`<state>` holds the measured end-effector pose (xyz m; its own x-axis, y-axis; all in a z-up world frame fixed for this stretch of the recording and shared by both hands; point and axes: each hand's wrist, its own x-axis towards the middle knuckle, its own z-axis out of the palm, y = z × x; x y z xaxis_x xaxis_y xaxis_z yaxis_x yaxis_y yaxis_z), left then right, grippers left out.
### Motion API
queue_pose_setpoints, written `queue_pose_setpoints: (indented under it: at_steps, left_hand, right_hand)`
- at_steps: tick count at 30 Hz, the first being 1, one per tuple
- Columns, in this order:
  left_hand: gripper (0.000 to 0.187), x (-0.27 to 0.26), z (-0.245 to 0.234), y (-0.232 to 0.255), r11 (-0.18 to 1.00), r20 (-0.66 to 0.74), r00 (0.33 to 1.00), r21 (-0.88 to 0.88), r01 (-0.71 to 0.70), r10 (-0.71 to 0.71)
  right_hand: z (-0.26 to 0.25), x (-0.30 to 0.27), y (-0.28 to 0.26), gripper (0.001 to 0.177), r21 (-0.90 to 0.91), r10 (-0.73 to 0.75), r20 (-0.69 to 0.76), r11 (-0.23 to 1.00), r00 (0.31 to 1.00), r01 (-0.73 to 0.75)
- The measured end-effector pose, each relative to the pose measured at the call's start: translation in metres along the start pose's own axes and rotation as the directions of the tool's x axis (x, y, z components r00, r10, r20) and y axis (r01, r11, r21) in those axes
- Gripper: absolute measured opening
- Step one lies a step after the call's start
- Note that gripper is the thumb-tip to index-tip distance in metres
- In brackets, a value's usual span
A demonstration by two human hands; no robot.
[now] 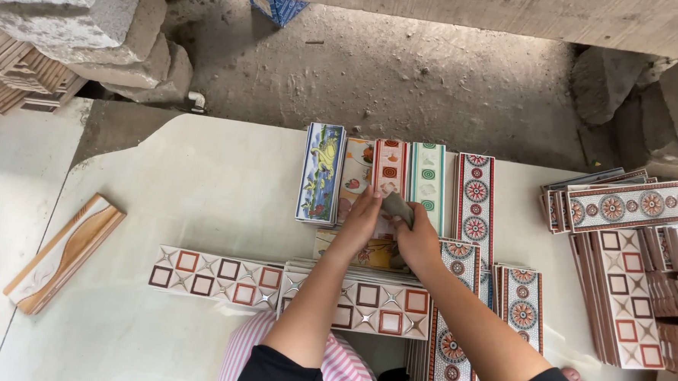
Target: The person sits on the floor and wipes the surfaces of small rectangular ceramic tiles with a cloth. They handle the tiles one at a time, turning them over to clean both sides, then place them back into stacks on the floor.
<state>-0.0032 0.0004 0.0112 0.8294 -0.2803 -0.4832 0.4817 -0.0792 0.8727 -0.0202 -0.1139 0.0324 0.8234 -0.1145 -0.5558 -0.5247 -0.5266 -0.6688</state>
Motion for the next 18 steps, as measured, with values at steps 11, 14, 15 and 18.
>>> queue_pose_setpoints:
  at_steps: [11,14,15,18]
  left_hand:
    - [0.072,0.004,-0.003,-0.004,0.999,-0.005,1.000,0.034,0.015,-0.015]
    - [0.073,0.002,-0.001,-0.001,1.000,-0.011,1.000,0.016,0.025,-0.024]
    - [0.072,0.001,-0.001,0.001,0.999,-0.013,0.999,0.002,0.033,-0.033]
    - [0.071,0.008,0.000,-0.008,1.000,-0.022,1.000,-0.014,0.022,-0.022]
  right_hand:
    - [-0.011,0.010,-0.011,0.054,-0.296,0.077,0.160,0.955,0.984,-0.027]
    - [-0.009,0.018,-0.004,0.060,-0.249,0.091,0.180,0.967,0.980,-0.044]
    - [-0.007,0.020,-0.002,0.061,-0.208,0.091,0.180,0.977,0.980,-0.052]
    - [-0.004,0.019,-0.003,0.063,-0.178,0.115,0.159,0.980,0.981,-0.086]
